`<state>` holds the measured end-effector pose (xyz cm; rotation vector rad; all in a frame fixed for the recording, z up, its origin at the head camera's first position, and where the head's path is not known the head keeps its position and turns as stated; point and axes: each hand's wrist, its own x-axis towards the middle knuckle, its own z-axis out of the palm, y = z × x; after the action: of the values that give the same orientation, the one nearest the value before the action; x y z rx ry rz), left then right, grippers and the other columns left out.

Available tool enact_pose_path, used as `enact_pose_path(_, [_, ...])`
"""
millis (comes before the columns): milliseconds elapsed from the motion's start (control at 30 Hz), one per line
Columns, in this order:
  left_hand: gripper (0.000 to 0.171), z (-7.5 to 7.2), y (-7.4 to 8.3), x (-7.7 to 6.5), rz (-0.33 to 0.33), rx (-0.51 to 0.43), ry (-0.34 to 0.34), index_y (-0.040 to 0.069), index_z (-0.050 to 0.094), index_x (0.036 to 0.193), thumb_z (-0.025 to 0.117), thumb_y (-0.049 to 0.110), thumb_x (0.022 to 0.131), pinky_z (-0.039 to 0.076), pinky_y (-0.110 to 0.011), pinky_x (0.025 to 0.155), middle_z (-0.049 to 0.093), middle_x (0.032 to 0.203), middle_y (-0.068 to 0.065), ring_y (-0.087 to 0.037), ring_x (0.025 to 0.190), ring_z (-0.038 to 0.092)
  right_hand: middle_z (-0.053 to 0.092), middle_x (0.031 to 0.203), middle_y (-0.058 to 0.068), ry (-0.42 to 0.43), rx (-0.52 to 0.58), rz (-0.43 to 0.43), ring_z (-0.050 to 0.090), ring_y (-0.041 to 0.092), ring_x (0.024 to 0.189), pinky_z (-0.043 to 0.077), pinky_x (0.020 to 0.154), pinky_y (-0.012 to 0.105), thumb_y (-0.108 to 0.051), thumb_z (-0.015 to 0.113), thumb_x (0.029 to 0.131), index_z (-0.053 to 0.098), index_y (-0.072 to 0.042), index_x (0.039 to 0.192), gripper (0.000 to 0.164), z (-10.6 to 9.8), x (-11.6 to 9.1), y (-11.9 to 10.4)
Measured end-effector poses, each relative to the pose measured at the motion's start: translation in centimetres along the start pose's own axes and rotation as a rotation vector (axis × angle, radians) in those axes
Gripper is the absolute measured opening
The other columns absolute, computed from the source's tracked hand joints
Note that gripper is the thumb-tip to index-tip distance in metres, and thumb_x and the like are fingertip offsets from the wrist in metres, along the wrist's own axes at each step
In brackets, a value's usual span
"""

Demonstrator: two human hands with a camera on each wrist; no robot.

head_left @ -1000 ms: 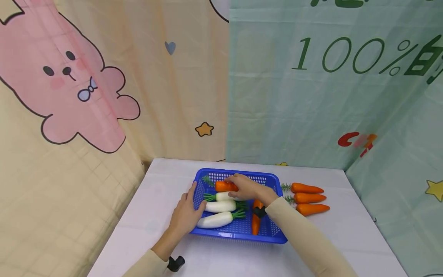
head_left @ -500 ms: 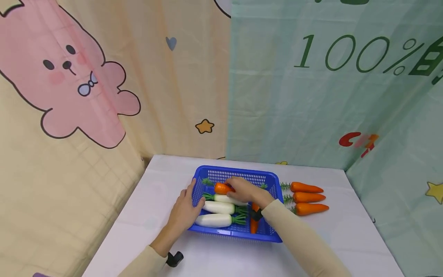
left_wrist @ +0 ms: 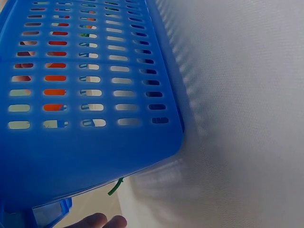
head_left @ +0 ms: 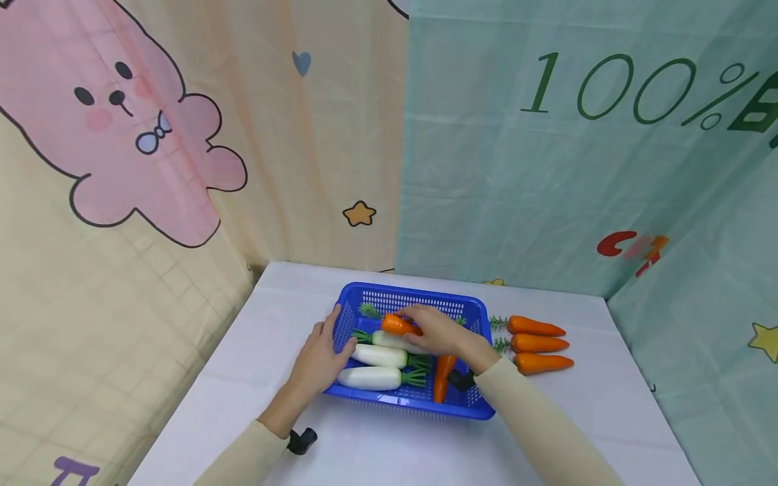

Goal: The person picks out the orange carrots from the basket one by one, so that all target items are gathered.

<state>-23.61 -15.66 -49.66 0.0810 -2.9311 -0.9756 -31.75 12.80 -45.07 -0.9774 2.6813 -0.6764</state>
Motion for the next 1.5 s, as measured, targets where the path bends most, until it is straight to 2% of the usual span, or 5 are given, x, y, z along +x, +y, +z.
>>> enact_pose_path(233, [0.088,0.5,0.2,0.5,0.023,-0.039,-0.004,0.018,0.024,0.188,0.068,0.046,0.116,0.055,-0.078,0.122,0.054,0.169,-0.036,-0.058,0.148,0.065,0.074,0.152,0.016,0.021,-0.026,-0.004,0.073,0.034,0.131,0.061,0.123,0.057,-0.020,0.078,0.113,0.066,-0.008,0.161,0.051,-0.8,-1.4,-0.3])
enact_pose_path(433, [0.089,1.4,0.6,0.7,0.020,-0.045,-0.005,0.020,0.023,0.188,0.067,0.047,0.116,0.056,-0.077,0.122,0.054,0.170,-0.033,-0.056,0.150,0.065,0.072,0.156,0.017,0.024,-0.018,0.029,0.072,0.037,0.135,0.061,0.123,0.059,-0.020,0.079,0.113,0.065,-0.010,0.164,0.054,-1.8,-3.0,-0.1])
enact_pose_path(600, [0.089,1.7,0.8,0.5,0.010,-0.051,-0.006,0.021,0.023,0.188,0.067,0.047,0.116,0.056,-0.078,0.122,0.054,0.171,-0.032,-0.056,0.153,0.063,0.074,0.151,0.014,0.048,-0.034,0.054,0.073,0.030,0.128,0.064,0.119,0.057,-0.022,0.079,0.113,0.065,-0.012,0.164,0.054,-2.3,-4.3,0.5])
enact_pose_path(1200, [0.089,0.6,0.3,0.1,0.004,-0.050,-0.008,0.021,0.022,0.189,0.067,0.047,0.116,0.055,-0.077,0.123,0.052,0.172,-0.033,-0.056,0.154,0.062,0.072,0.150,0.017,0.124,-0.020,0.161,0.074,0.029,0.123,0.067,0.113,0.060,-0.020,0.079,0.111,0.065,-0.014,0.164,0.055,-3.6,-8.7,2.1])
enact_pose_path(1500, [0.090,0.0,-0.1,0.1,0.011,-0.049,-0.005,0.019,0.022,0.188,0.067,0.047,0.116,0.055,-0.078,0.122,0.052,0.172,-0.034,-0.057,0.153,0.062,0.074,0.142,0.013,0.148,-0.044,0.180,0.071,0.023,0.115,0.071,0.105,0.052,-0.020,0.080,0.110,0.066,-0.012,0.162,0.055,-4.2,-10.3,3.0])
